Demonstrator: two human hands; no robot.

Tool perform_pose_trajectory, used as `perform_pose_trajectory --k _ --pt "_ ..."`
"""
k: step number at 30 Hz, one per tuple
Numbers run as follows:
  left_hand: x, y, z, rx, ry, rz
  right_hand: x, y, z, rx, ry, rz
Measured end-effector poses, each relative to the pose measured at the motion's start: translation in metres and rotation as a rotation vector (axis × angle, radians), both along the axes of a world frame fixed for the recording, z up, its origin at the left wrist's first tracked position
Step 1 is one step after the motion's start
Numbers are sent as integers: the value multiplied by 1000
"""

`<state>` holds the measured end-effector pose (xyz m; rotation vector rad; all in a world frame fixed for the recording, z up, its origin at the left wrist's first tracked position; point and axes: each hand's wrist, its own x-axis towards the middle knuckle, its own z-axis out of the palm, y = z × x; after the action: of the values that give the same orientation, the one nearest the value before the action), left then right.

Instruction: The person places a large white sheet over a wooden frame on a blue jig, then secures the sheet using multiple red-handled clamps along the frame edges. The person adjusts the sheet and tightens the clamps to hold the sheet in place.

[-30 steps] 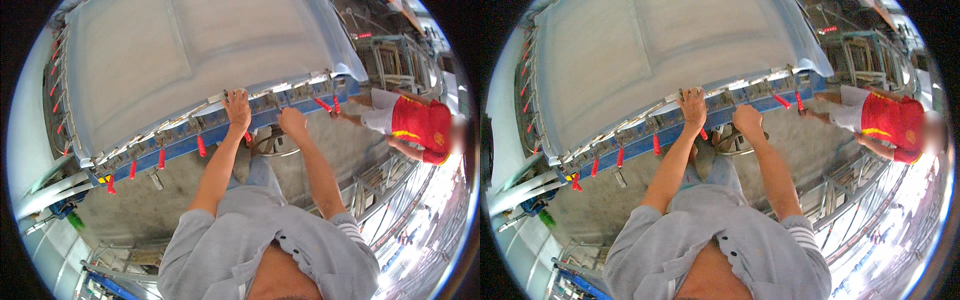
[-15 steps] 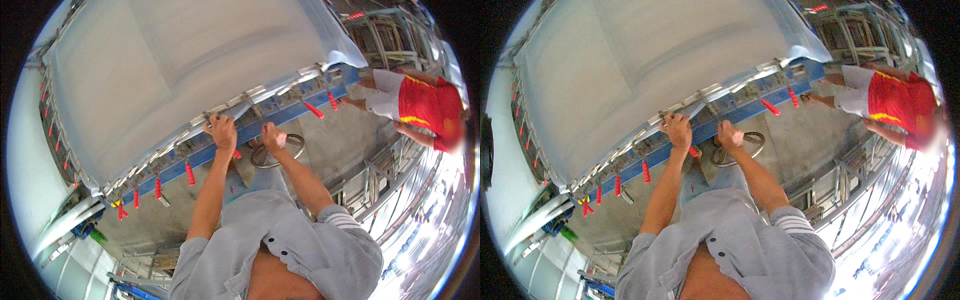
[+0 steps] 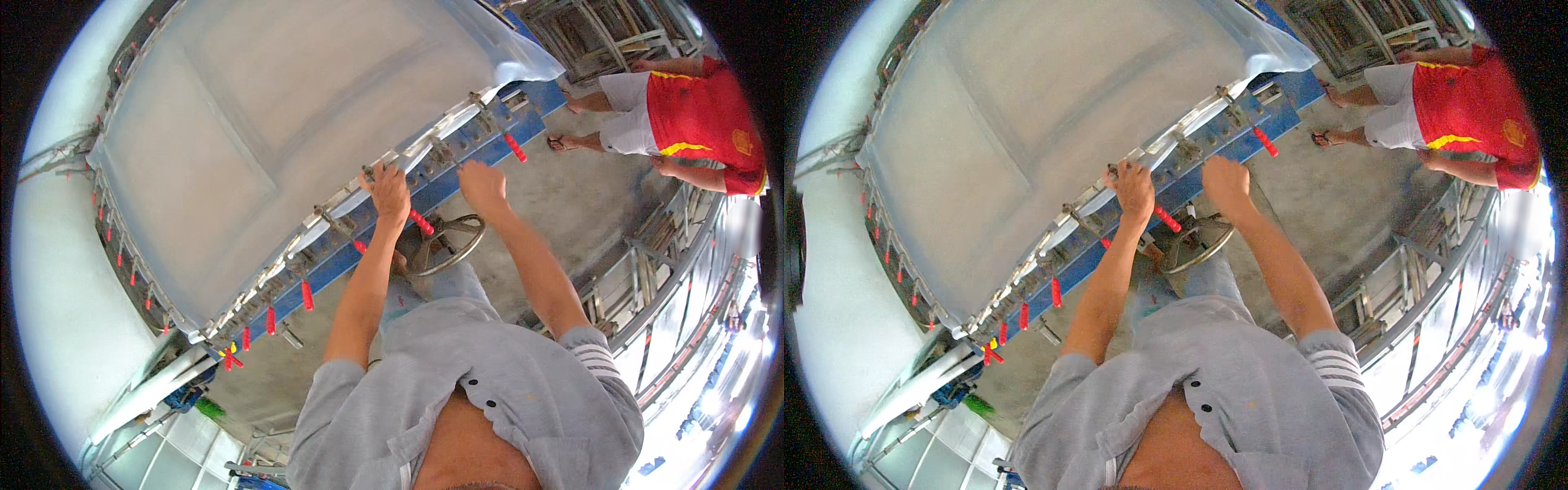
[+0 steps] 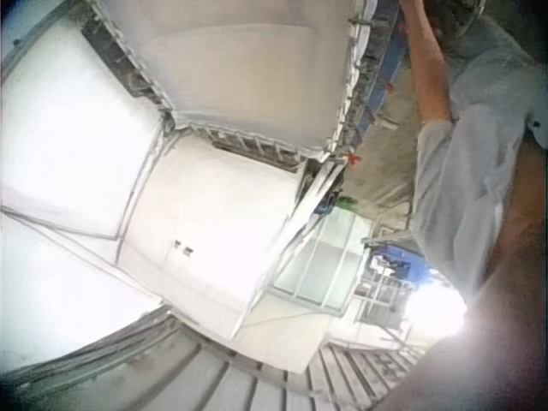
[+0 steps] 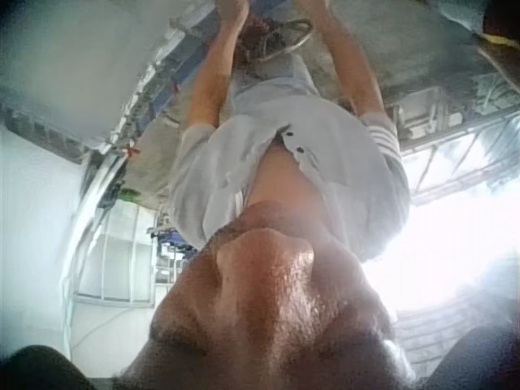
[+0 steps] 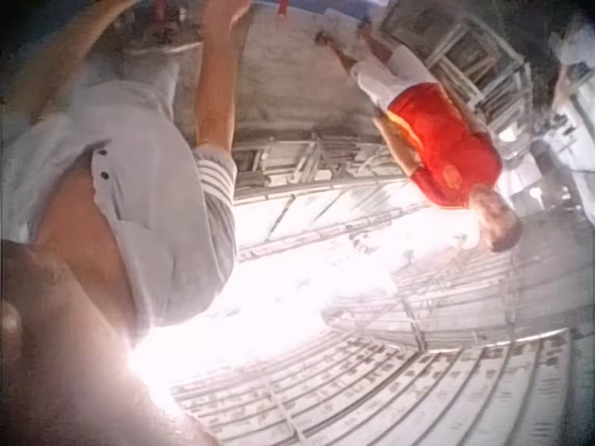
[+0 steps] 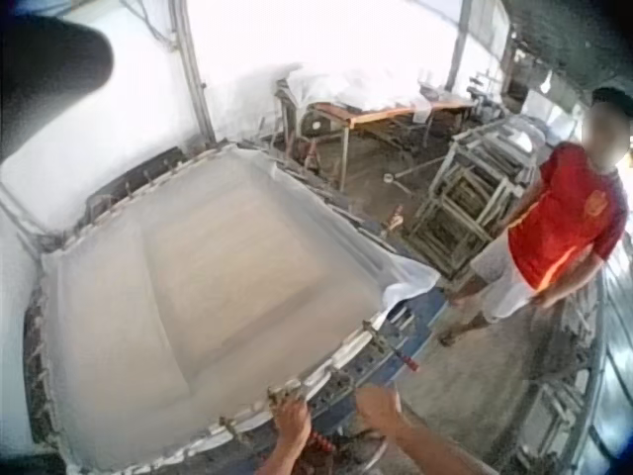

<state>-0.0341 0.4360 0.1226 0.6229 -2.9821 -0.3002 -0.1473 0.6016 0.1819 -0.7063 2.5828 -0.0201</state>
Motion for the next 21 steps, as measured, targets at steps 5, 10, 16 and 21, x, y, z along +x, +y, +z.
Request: perform_pose_trajectory --k 5,10,16,21 --pt "3 8 0 -8 56 -8 10 19 -33 -204 81 -88" --pt "-2 6 9 52 99 4 14 26 -70 -385 161 -61" --pt "2 7 4 65 40 -13 15 29 -96 -478 410 4" --pt "34 3 34 174 290 13 24 27 -93 -351 412 9"
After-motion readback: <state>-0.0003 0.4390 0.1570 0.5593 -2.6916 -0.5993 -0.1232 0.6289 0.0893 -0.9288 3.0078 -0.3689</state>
